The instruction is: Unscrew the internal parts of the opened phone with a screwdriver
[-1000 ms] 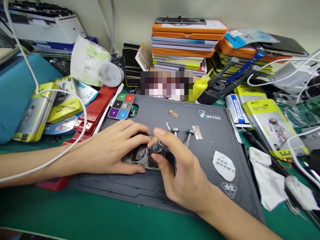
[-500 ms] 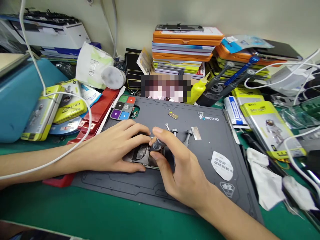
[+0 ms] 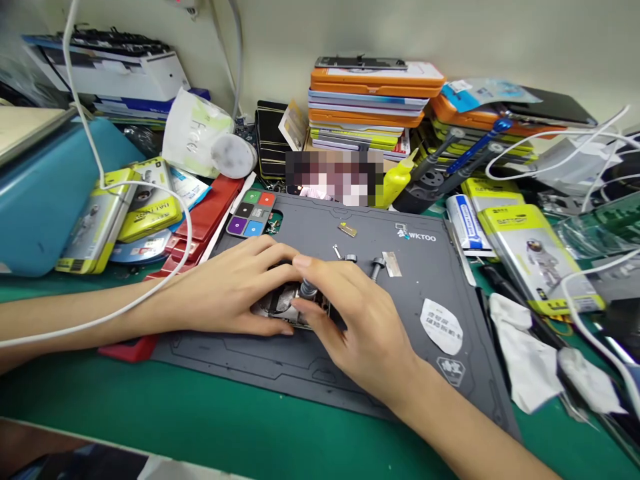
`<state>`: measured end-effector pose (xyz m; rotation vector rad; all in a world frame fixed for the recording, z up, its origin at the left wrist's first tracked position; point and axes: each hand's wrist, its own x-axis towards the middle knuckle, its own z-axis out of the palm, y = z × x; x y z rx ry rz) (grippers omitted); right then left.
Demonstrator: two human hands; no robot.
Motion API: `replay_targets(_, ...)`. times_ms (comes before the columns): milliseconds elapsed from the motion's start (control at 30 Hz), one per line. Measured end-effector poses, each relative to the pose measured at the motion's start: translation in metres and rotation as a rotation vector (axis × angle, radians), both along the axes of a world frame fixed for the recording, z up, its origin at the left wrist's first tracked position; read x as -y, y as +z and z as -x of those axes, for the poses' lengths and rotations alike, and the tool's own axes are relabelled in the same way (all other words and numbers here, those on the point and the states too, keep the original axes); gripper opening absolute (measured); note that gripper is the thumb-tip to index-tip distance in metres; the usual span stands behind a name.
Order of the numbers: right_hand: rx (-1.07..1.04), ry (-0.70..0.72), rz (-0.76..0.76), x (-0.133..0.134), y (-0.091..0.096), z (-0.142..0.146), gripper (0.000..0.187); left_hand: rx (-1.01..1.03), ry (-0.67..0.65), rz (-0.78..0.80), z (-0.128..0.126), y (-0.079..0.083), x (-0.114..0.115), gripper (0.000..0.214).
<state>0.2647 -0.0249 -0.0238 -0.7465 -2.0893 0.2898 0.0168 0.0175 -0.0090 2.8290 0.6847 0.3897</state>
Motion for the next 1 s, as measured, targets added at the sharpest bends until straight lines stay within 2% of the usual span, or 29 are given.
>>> replay_targets(100,0.030,0.066,0.038,0.002,0.004,0.000,0.079,0.003,0.010,0.017,0.000,0.001,0.000,0.051)
replay_targets(167,0.032,0.083,0.040,0.004,0.004,-0.001,0.081,0.017,0.024,0.023,0.001,0.002,-0.001,0.040)
replay_targets(267,0.010,0.031,0.024,0.006,0.001,-0.003,0.083,0.062,0.040,0.023,0.001,0.005,-0.001,0.023)
replay_targets(433,-0.035,0.007,0.050,0.007,-0.004,-0.005,0.077,0.091,0.074,0.037,0.001,0.015,0.000,0.018)
replay_targets(533,-0.046,-0.012,0.053,0.008,-0.008,-0.003,0.084,0.095,0.080,0.096,-0.002,0.017,0.002,0.015)
replay_targets(733,-0.263,-0.013,0.182,0.010,-0.007,0.001,0.076,0.124,0.053,0.268,-0.010,0.010,-0.001,0.013)
replay_targets(833,-0.270,-0.006,0.256,0.011,-0.005,0.002,0.074,0.168,0.038,0.297,-0.010,0.005,-0.002,0.012)
replay_targets(1000,-0.260,-0.024,0.199,0.012,-0.005,-0.005,0.077,0.175,0.055,0.312,-0.010,0.004,0.000,0.010)
